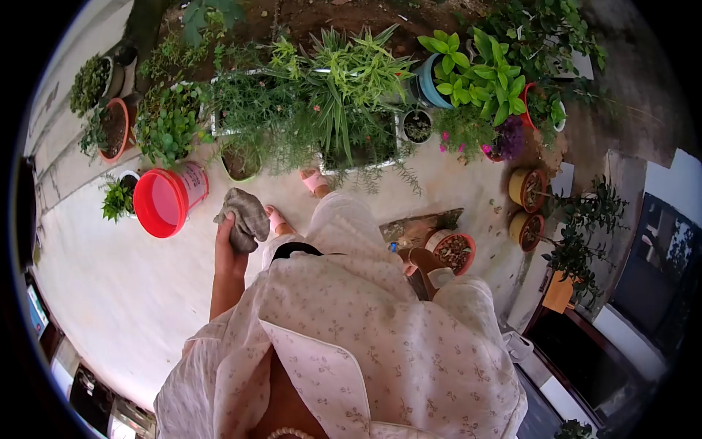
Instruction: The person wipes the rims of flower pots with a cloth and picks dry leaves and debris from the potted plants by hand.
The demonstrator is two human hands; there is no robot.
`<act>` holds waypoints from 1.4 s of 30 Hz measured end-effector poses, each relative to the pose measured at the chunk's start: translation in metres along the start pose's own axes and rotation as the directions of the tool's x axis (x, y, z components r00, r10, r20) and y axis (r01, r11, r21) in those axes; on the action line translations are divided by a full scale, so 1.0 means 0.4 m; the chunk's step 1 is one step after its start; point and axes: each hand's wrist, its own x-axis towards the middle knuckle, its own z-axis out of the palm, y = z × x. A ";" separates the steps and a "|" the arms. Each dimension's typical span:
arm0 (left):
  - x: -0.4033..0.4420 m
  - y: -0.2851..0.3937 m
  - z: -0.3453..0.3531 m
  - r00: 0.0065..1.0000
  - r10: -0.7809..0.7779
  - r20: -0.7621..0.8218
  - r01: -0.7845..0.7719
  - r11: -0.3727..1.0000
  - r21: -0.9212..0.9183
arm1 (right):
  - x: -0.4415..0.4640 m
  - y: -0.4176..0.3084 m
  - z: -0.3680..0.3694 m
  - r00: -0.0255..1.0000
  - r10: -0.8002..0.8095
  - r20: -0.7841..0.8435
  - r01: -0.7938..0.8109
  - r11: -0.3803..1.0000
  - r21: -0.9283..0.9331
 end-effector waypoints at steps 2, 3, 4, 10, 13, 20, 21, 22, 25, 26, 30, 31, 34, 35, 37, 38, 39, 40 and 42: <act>-0.008 0.021 -0.036 1.000 -0.021 0.017 0.020 0.999 0.036 | 0.002 -0.014 0.052 1.000 0.018 -0.010 -0.017 0.997 0.072; -0.017 0.034 -0.055 0.999 0.001 0.038 -0.003 0.998 0.059 | 0.004 -0.016 0.079 1.000 0.017 -0.018 -0.015 0.995 0.103; -0.034 0.034 -0.076 0.998 0.028 0.059 -0.033 0.997 0.077 | 0.014 -0.019 0.103 1.000 0.013 -0.021 -0.011 0.992 0.127; -0.116 0.106 -0.287 0.998 0.039 0.048 -0.043 0.996 0.075 | 0.034 -0.095 0.247 0.990 -0.103 -0.096 0.118 0.979 0.166; -0.162 0.131 -0.361 0.998 0.045 0.044 -0.049 0.994 0.096 | 0.039 -0.102 0.351 0.959 -0.134 -0.251 0.200 0.944 0.262; -0.160 0.162 -0.493 0.999 0.043 0.020 -0.045 0.990 0.135 | 0.040 -0.083 0.512 0.898 -0.139 -0.417 0.337 0.827 0.450; -0.159 0.161 -0.491 0.999 0.043 0.028 -0.047 0.989 0.142 | 0.054 -0.071 0.528 0.898 -0.148 -0.414 0.361 0.787 0.500; -0.158 0.162 -0.490 0.997 0.030 0.072 -0.041 0.986 0.159 | 0.064 -0.061 0.542 0.898 -0.157 -0.411 0.381 0.744 0.549; -0.165 0.146 -0.454 0.997 0.034 0.067 -0.046 0.982 0.183 | 0.083 -0.036 0.567 0.889 -0.179 -0.422 0.401 0.751 0.525; -0.169 0.141 -0.440 0.999 0.052 0.018 -0.054 0.981 0.185 | 0.084 -0.029 0.572 0.888 -0.181 -0.423 0.404 0.748 0.527; -0.150 0.120 -0.452 0.988 0.048 0.150 -0.085 0.964 0.250 | 0.073 0.003 0.569 0.867 -0.217 -0.448 0.459 0.697 0.551; -0.175 0.114 -0.394 0.996 0.066 0.061 -0.079 0.964 0.255 | 0.071 0.005 0.552 0.861 -0.216 -0.460 0.467 0.695 0.547; -0.155 0.096 -0.361 0.998 0.041 0.045 -0.048 0.980 0.190 | 0.078 0.038 0.517 0.860 -0.215 -0.463 0.480 0.647 0.592; -0.145 0.092 -0.349 0.992 0.036 0.119 -0.052 0.989 0.138 | 0.075 0.054 0.505 0.852 -0.217 -0.476 0.497 0.619 0.608; -0.126 0.072 -0.313 0.995 0.087 0.048 -0.092 0.988 0.125 | 0.115 0.102 0.475 0.853 -0.262 -0.451 0.520 0.491 0.699; -0.119 0.062 -0.297 0.991 0.111 0.081 -0.120 0.986 0.115 | 0.108 0.111 0.454 0.839 -0.260 -0.478 0.537 0.535 0.652; -0.109 0.062 -0.301 0.953 0.090 0.288 -0.124 0.987 0.100 | 0.090 0.117 0.434 0.824 -0.256 -0.506 0.551 0.576 0.604; -0.126 0.054 -0.250 0.972 0.129 0.196 -0.144 0.988 0.063 | 0.110 0.136 0.410 0.814 -0.276 -0.511 0.565 0.582 0.585; -0.143 0.037 -0.193 0.978 0.180 0.104 -0.182 0.983 0.010 | 0.174 0.177 0.360 0.837 -0.361 -0.412 0.547 0.526 0.652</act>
